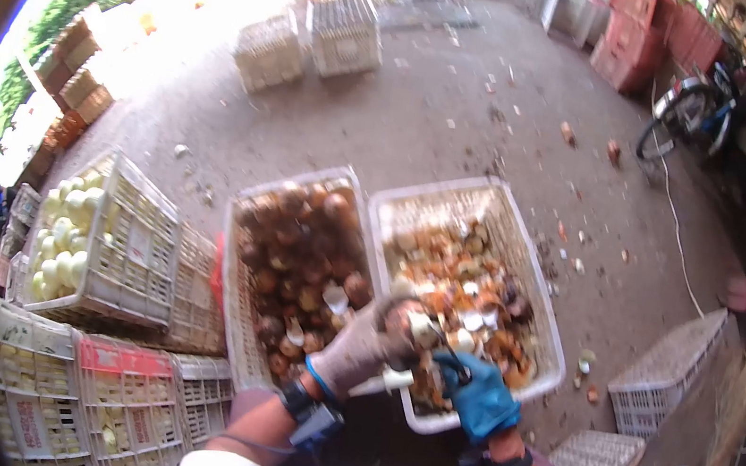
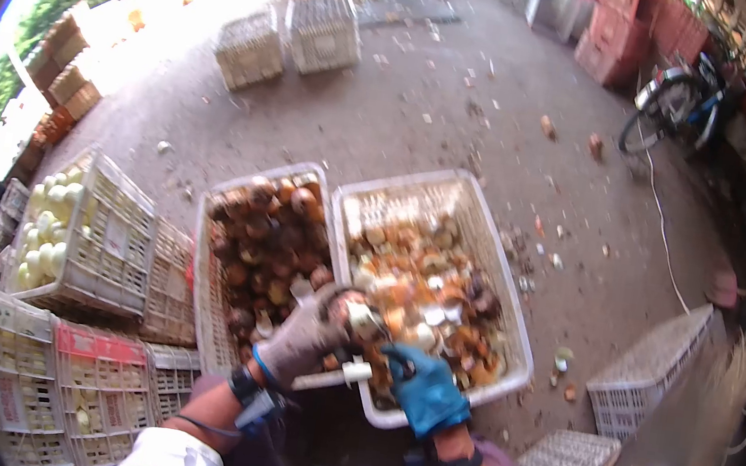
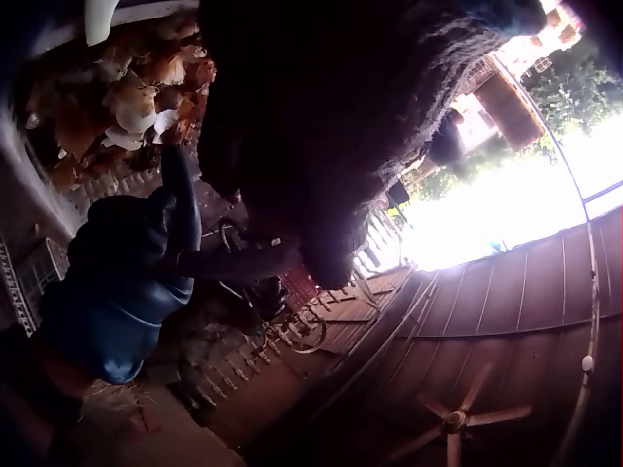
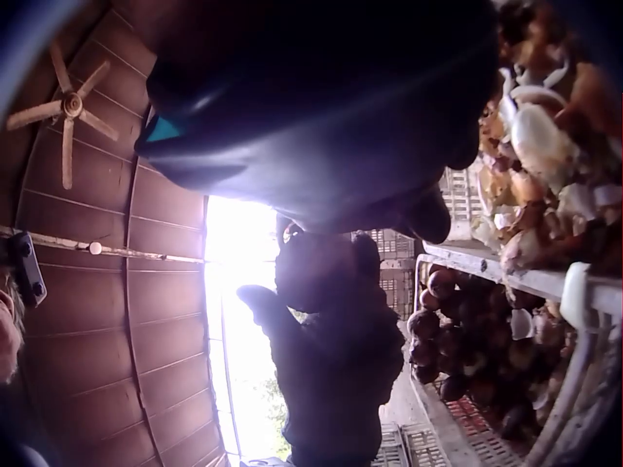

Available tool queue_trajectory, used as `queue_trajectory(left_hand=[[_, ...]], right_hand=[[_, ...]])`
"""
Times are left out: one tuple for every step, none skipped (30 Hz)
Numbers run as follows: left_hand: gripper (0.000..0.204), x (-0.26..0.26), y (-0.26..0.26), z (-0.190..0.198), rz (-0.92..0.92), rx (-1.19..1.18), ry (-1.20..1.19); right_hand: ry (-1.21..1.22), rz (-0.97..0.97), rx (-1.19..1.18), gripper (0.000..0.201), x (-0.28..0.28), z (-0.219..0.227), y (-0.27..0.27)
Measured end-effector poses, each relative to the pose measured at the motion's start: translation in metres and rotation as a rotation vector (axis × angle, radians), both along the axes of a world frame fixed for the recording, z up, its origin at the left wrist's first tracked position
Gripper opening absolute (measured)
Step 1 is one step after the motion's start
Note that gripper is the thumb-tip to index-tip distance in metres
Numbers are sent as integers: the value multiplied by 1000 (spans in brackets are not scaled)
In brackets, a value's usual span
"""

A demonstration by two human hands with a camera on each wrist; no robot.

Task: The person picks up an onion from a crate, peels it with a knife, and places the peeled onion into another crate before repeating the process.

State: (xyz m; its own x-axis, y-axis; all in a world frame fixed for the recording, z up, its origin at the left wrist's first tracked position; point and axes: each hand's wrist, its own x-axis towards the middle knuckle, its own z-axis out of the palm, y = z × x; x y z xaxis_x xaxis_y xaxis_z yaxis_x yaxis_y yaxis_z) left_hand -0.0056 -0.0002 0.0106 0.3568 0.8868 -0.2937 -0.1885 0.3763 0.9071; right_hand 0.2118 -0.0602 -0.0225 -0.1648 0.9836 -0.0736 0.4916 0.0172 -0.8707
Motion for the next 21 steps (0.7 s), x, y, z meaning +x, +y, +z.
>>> queue_trajectory(left_hand=[[65,3,-2,-2,34,85,211],[71,2,-4,-11,50,88,27],[75,2,-3,-13,23,76,50],[74,2,-4,-19,4,71,107],[72,-1,-2,-17,-19,73,122],[70,-4,-2,-16,-46,63,135],[69,-6,-3,-25,-57,-21,17],[68,-9,-3,-31,-71,-109,-102],[66,-11,-3,-36,-87,-201,-222],[64,-11,-4,-39,-71,-108,-102],[63,-6,-5,-22,-56,-16,20],[61,-4,-6,-9,-40,78,143],[58,-3,-7,-2,-24,172,309],[56,-5,-7,-1,-50,124,275],[54,-7,-6,0,-76,77,238],[52,-8,-5,0,-102,30,200],[47,-14,-5,-29,-109,-116,-24],[46,-16,-5,-29,-118,-78,22],[45,-17,-4,-28,-131,-43,68],[44,-17,-4,-27,-148,-12,113],[42,-13,-3,-32,-93,34,97]], right_hand=[[-18,-10,12,23,0,-3,-2],[-36,-20,26,23,0,-10,-4],[-6,-28,-23,22,1,-15,-5],[21,-39,-84,22,2,-19,-6],[57,-55,-145,22,1,-18,-6],[90,-74,-219,21,1,-17,-6],[122,-75,-225,22,0,-16,-6],[99,-56,-180,22,0,-17,-5],[76,-38,-139,22,1,-19,-5],[52,-21,-99,22,2,-20,-5],[45,-28,-120,22,1,-16,-5],[22,-34,-130,22,1,-12,-5],[1,-40,-139,22,1,-8,-4],[-22,-46,-147,22,1,-6,-3],[-10,-52,-134,24,8,-28,-1],[-40,-41,-84,25,8,-28,2],[-70,-32,-37,25,8,-27,3],[-99,-25,7,25,8,-26,2],[-114,-19,58,26,7,-25,2],[-129,-17,104,26,7,-23,3],[-149,-19,141,27,8,-20,2]])
